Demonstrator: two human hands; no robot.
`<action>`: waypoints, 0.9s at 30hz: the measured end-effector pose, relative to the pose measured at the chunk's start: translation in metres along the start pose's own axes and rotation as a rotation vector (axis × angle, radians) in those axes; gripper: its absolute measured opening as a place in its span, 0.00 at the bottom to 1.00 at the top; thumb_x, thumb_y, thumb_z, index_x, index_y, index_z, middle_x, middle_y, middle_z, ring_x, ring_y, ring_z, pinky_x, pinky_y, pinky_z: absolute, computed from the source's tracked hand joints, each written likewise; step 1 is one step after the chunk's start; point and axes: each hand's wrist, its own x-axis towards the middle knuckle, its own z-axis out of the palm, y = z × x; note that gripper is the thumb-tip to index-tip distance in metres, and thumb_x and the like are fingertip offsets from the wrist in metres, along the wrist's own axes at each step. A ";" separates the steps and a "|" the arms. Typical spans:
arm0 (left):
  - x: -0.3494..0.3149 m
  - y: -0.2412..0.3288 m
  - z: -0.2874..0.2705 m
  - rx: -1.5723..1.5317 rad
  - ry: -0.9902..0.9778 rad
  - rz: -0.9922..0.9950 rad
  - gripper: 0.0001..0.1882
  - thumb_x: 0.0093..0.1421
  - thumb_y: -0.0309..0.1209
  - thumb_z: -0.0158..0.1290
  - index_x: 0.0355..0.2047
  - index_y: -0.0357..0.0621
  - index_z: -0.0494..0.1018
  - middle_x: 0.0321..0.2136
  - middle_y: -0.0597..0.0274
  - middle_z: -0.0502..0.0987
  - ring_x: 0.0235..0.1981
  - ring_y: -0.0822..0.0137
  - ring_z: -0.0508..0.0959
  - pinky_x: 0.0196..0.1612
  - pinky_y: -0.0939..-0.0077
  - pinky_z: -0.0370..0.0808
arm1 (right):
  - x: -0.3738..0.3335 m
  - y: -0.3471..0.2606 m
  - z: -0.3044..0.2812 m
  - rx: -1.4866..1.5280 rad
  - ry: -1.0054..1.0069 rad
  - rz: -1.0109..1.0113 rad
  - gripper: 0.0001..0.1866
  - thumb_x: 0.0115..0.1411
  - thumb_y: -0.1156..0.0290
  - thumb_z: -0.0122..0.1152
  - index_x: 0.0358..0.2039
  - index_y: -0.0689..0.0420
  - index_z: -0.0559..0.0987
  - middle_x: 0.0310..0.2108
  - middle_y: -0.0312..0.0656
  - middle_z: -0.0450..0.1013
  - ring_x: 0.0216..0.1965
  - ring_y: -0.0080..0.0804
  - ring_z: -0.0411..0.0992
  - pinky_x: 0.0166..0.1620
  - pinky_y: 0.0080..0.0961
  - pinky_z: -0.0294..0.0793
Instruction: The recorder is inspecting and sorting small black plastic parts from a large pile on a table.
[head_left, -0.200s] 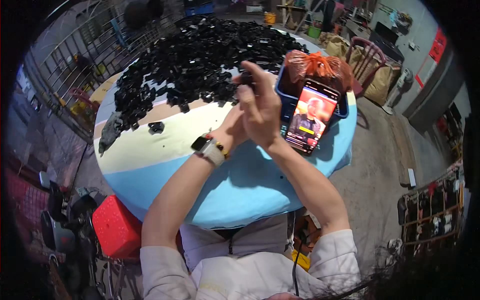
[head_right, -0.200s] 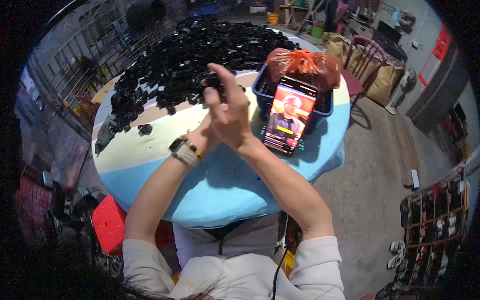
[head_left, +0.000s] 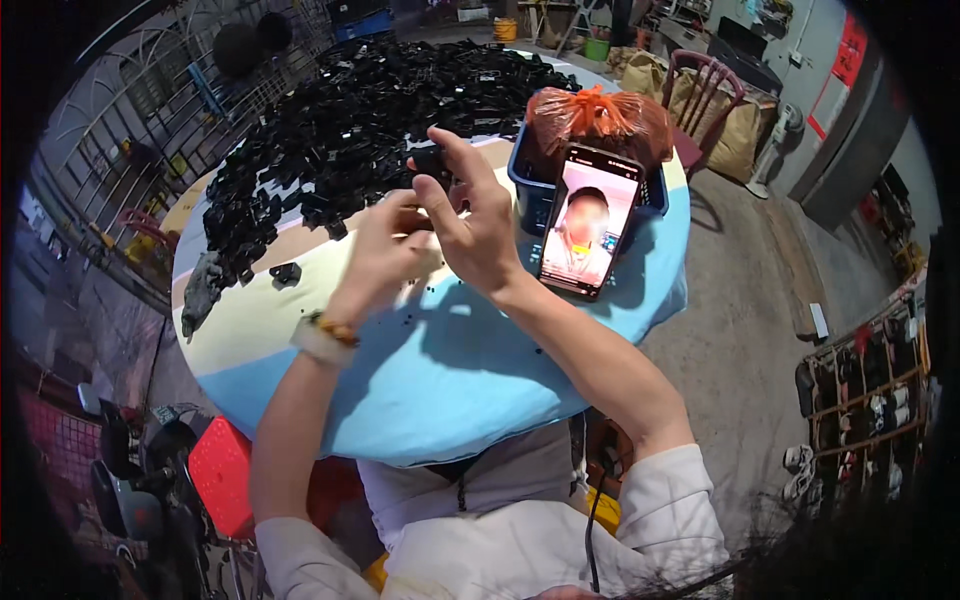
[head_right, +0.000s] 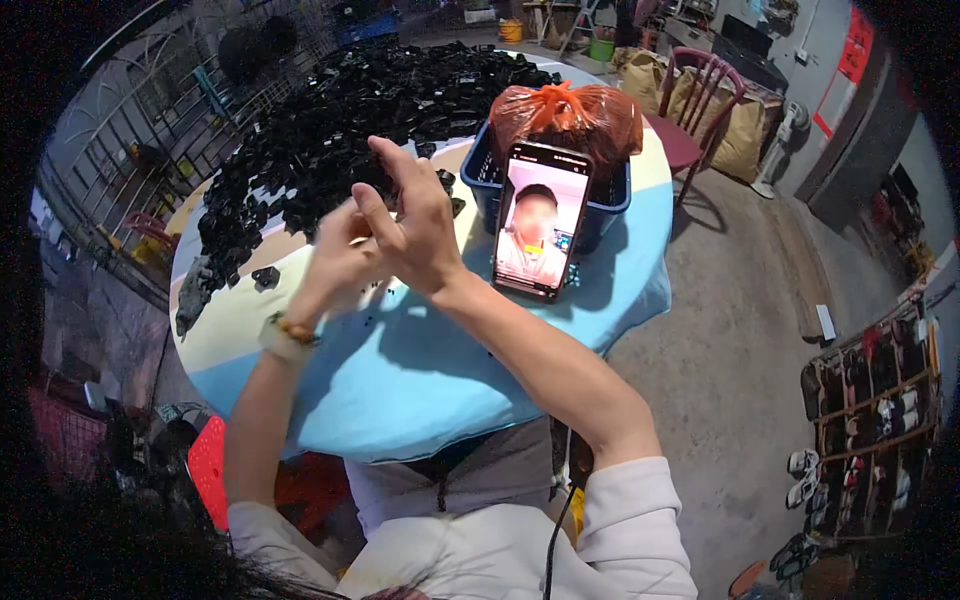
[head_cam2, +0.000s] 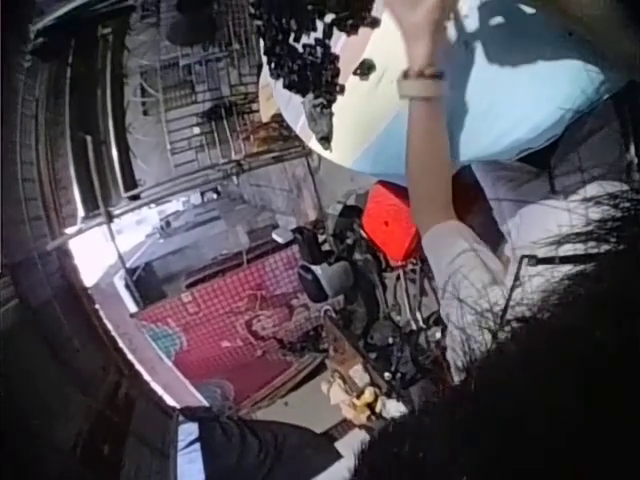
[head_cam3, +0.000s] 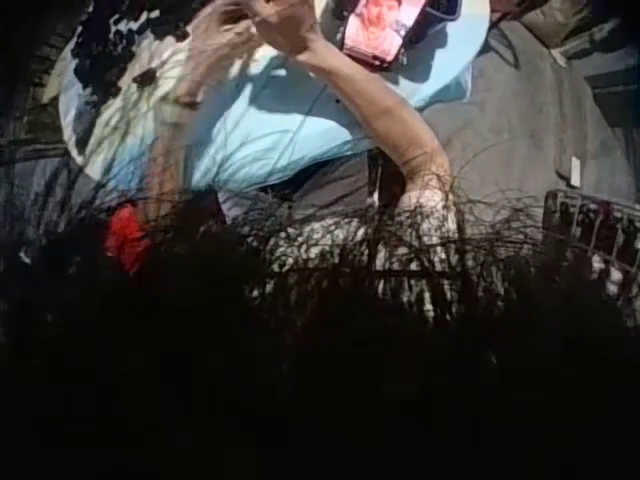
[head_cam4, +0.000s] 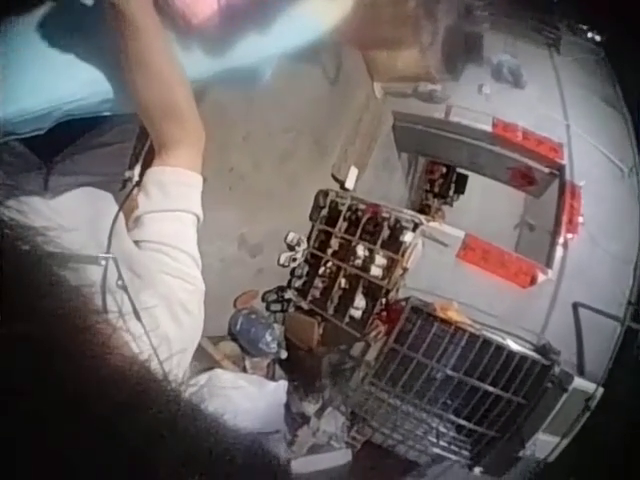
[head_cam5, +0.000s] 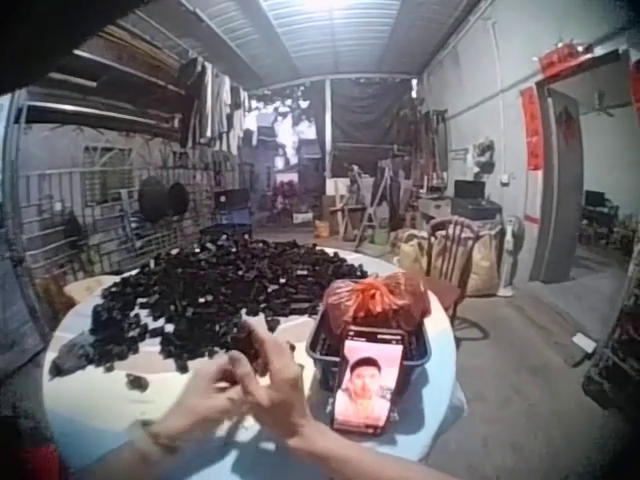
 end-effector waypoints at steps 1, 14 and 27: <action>-0.005 -0.003 -0.011 -0.023 0.173 0.053 0.22 0.56 0.16 0.52 0.53 0.32 0.68 0.40 0.56 0.77 0.41 0.67 0.78 0.46 0.74 0.77 | 0.000 -0.002 0.000 -0.009 -0.014 0.064 0.25 0.62 0.71 0.60 0.59 0.62 0.67 0.42 0.46 0.77 0.37 0.22 0.74 0.39 0.17 0.74; -0.046 -0.003 -0.023 -0.509 0.306 0.136 0.18 0.58 0.19 0.57 0.50 0.34 0.72 0.43 0.54 0.79 0.44 0.67 0.80 0.51 0.71 0.79 | -0.014 0.001 0.021 0.398 -0.285 0.244 0.21 0.56 0.75 0.68 0.50 0.63 0.75 0.43 0.41 0.75 0.44 0.24 0.73 0.45 0.23 0.77; -0.049 -0.004 -0.027 -0.596 0.372 0.142 0.20 0.57 0.18 0.58 0.51 0.33 0.72 0.41 0.52 0.80 0.39 0.66 0.81 0.47 0.72 0.81 | -0.017 -0.009 0.016 0.033 -0.300 -0.190 0.25 0.53 0.76 0.69 0.53 0.62 0.75 0.43 0.44 0.72 0.38 0.28 0.73 0.36 0.21 0.75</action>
